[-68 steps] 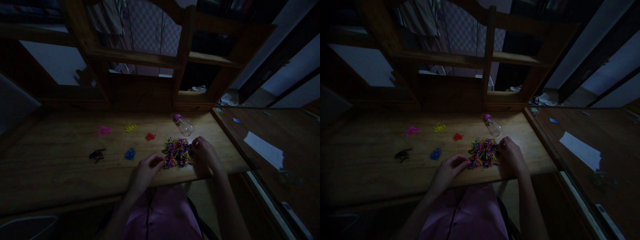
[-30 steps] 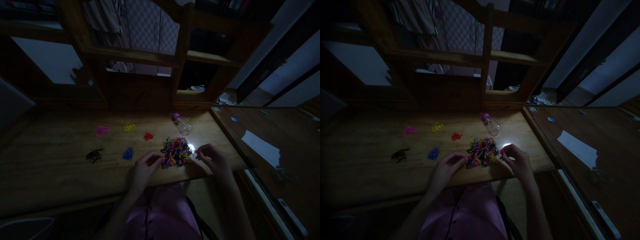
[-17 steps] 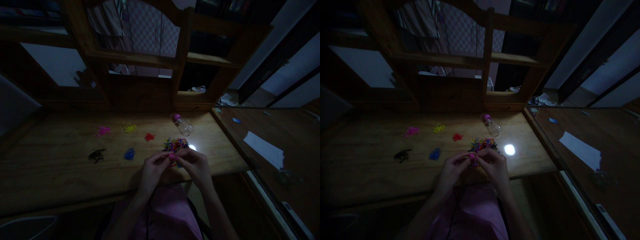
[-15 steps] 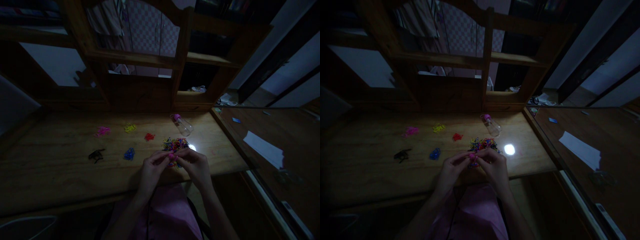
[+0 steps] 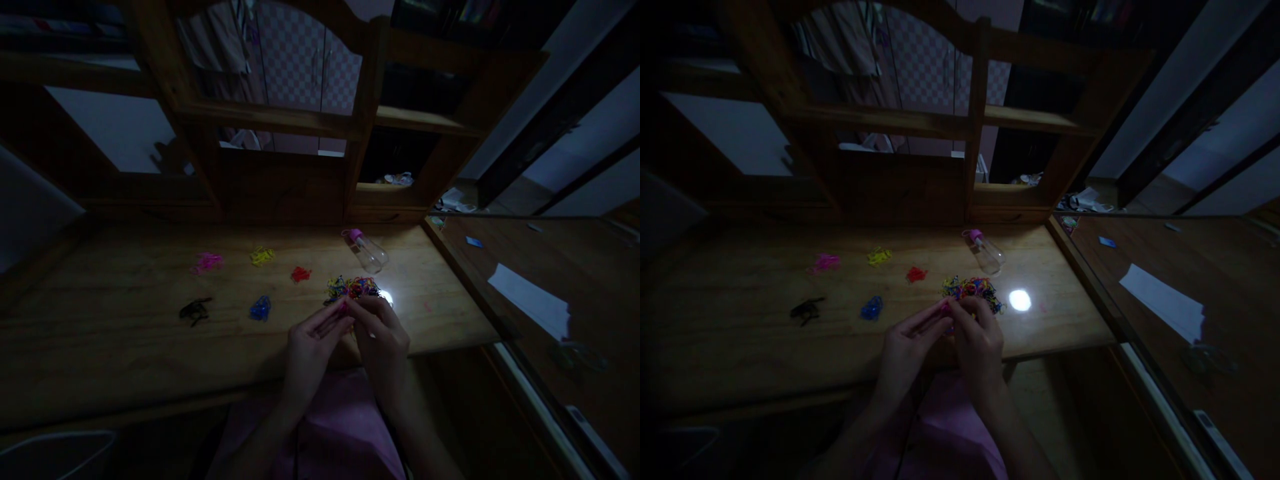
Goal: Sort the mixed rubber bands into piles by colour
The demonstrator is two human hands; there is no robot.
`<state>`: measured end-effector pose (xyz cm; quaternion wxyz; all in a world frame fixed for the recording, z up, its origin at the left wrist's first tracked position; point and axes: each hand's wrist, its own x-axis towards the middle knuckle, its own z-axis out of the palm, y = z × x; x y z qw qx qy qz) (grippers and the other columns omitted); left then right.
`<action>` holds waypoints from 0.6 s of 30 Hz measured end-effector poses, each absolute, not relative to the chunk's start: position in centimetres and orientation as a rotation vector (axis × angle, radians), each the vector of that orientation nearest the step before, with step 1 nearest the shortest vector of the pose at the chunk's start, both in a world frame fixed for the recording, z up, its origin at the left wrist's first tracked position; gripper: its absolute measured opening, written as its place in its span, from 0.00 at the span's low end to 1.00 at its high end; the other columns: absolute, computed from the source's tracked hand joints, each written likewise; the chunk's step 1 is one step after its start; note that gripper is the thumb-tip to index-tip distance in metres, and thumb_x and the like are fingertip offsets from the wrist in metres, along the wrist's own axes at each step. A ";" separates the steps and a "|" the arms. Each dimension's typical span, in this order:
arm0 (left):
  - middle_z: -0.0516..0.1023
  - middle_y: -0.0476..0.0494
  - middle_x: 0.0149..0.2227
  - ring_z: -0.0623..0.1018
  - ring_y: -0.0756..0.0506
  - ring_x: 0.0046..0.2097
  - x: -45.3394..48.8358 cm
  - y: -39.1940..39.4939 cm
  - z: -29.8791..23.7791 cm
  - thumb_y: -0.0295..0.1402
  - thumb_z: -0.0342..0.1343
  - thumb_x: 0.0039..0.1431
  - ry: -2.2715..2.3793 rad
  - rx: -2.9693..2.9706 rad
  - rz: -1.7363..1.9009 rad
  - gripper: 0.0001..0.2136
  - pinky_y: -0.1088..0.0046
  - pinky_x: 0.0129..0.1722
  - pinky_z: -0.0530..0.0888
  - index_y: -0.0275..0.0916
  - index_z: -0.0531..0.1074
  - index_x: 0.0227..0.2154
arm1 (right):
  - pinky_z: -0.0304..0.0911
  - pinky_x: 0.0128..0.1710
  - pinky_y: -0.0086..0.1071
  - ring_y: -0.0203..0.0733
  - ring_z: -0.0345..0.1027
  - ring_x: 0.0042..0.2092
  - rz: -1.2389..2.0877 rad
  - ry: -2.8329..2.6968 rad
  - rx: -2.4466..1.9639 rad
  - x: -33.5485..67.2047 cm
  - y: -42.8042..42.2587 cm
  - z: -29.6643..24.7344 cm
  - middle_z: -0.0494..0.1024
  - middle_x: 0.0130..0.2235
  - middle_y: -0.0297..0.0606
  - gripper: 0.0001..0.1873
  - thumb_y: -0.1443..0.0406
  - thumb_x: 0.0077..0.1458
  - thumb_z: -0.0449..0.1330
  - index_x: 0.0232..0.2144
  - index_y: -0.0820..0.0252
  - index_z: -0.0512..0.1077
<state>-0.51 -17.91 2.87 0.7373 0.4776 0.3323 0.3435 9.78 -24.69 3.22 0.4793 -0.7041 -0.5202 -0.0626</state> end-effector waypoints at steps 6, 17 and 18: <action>0.80 0.45 0.46 0.79 0.42 0.49 -0.6 -17.0 2.3 0.35 0.63 0.53 0.802 1.081 0.819 0.13 0.66 0.52 0.76 0.41 0.79 0.43 | 0.71 0.42 0.36 0.42 0.70 0.44 -0.179 -1.375 -1.741 9.3 -24.7 2.1 0.72 0.44 0.41 0.25 0.72 0.61 0.53 0.56 0.42 0.68; 0.81 0.43 0.43 0.80 0.41 0.44 -5.1 -8.7 3.0 0.39 0.62 0.53 1.050 1.552 0.841 0.15 0.66 0.47 0.77 0.40 0.78 0.43 | 0.67 0.48 0.39 0.45 0.66 0.51 0.040 -1.320 -1.645 9.8 -25.5 3.9 0.68 0.49 0.44 0.26 0.73 0.62 0.49 0.59 0.48 0.65; 0.81 0.43 0.44 0.80 0.41 0.45 -6.7 -6.3 3.1 0.39 0.61 0.54 1.160 1.674 0.858 0.16 0.65 0.47 0.76 0.41 0.78 0.44 | 0.67 0.47 0.40 0.46 0.66 0.50 0.047 -1.306 -1.653 10.2 -25.8 4.0 0.68 0.49 0.44 0.25 0.72 0.62 0.50 0.58 0.48 0.66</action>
